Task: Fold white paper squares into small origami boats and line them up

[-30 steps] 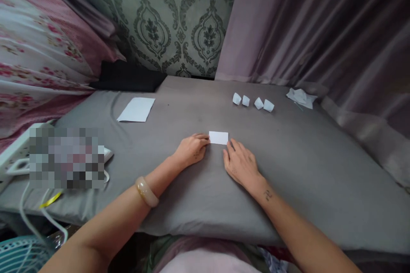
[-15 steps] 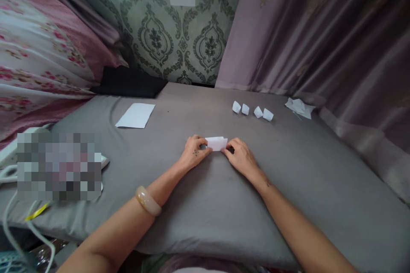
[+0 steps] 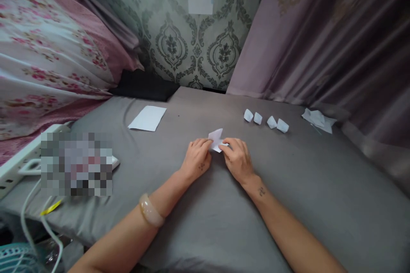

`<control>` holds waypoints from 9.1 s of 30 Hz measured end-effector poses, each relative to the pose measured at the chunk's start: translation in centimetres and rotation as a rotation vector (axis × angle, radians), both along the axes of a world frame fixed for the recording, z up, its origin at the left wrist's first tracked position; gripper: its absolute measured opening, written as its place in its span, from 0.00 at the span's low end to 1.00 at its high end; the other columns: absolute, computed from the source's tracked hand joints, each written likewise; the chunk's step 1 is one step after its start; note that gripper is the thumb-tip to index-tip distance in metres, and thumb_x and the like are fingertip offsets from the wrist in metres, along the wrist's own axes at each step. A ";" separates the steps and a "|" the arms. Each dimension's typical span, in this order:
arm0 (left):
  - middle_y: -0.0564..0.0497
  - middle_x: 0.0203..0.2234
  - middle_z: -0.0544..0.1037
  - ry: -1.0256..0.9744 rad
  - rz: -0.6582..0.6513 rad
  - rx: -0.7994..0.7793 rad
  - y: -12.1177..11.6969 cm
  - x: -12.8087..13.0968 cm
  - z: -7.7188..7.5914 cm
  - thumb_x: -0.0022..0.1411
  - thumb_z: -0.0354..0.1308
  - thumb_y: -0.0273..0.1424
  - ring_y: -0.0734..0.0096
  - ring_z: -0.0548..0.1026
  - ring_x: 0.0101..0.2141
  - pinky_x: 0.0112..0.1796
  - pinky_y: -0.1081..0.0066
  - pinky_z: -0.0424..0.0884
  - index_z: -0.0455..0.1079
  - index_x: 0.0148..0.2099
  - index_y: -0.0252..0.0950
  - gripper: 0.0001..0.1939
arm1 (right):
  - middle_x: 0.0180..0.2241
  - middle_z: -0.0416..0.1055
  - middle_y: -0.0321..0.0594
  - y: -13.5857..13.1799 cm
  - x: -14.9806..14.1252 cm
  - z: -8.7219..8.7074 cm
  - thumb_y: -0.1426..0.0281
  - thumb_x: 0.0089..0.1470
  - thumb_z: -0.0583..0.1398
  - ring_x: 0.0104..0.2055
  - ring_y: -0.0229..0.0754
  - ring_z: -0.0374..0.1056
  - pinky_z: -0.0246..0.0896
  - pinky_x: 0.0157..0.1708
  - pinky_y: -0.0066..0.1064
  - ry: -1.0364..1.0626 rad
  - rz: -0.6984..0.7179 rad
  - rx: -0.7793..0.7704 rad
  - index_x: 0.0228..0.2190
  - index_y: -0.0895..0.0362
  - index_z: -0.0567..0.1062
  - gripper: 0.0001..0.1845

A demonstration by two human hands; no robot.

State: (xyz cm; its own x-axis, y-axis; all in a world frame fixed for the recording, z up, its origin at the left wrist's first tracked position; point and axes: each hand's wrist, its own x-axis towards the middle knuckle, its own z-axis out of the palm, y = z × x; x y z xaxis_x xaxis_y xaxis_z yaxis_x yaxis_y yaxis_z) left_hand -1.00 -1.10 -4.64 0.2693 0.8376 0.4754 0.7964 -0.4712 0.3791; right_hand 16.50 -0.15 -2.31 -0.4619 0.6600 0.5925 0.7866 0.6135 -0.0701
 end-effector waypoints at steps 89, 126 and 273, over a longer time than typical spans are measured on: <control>0.44 0.35 0.69 -0.007 0.246 -0.288 0.2 0.6 0.3 0.65 0.49 0.31 0.61 0.64 0.38 0.42 0.61 0.64 0.67 0.36 0.34 0.08 | 0.36 0.68 0.48 1.8 -1.6 -3.0 0.68 0.57 0.52 0.40 0.48 0.63 0.60 0.41 0.39 0.164 -0.270 -0.428 0.29 0.58 0.69 0.09; 0.44 0.39 0.72 -0.190 0.271 -0.635 4.3 -1.6 1.6 0.56 0.58 0.32 0.65 0.71 0.40 0.43 0.68 0.65 0.71 0.46 0.34 0.15 | 0.42 0.67 0.51 -2.9 -4.9 -0.3 0.67 0.62 0.49 0.45 0.50 0.60 0.59 0.44 0.41 -0.122 -0.291 -0.418 0.51 0.62 0.68 0.20; 0.44 0.43 0.72 0.252 0.184 -0.262 2.7 -1.3 2.6 0.68 0.43 0.36 0.58 0.65 0.42 0.40 0.61 0.60 0.69 0.40 0.36 0.15 | 0.58 0.62 0.48 0.0 -0.1 0.5 0.82 0.52 0.50 0.47 0.48 0.61 0.63 0.48 0.43 -0.278 0.282 -0.476 0.53 0.64 0.67 0.25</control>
State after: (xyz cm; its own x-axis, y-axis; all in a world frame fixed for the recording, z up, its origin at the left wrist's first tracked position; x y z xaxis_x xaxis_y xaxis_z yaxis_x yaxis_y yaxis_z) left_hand -2.28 1.56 -2.03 0.1840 0.9668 0.1774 0.9417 -0.2251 0.2499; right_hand 16.44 -0.16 -1.80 -0.7519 0.6523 0.0955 0.6267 0.7522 -0.2035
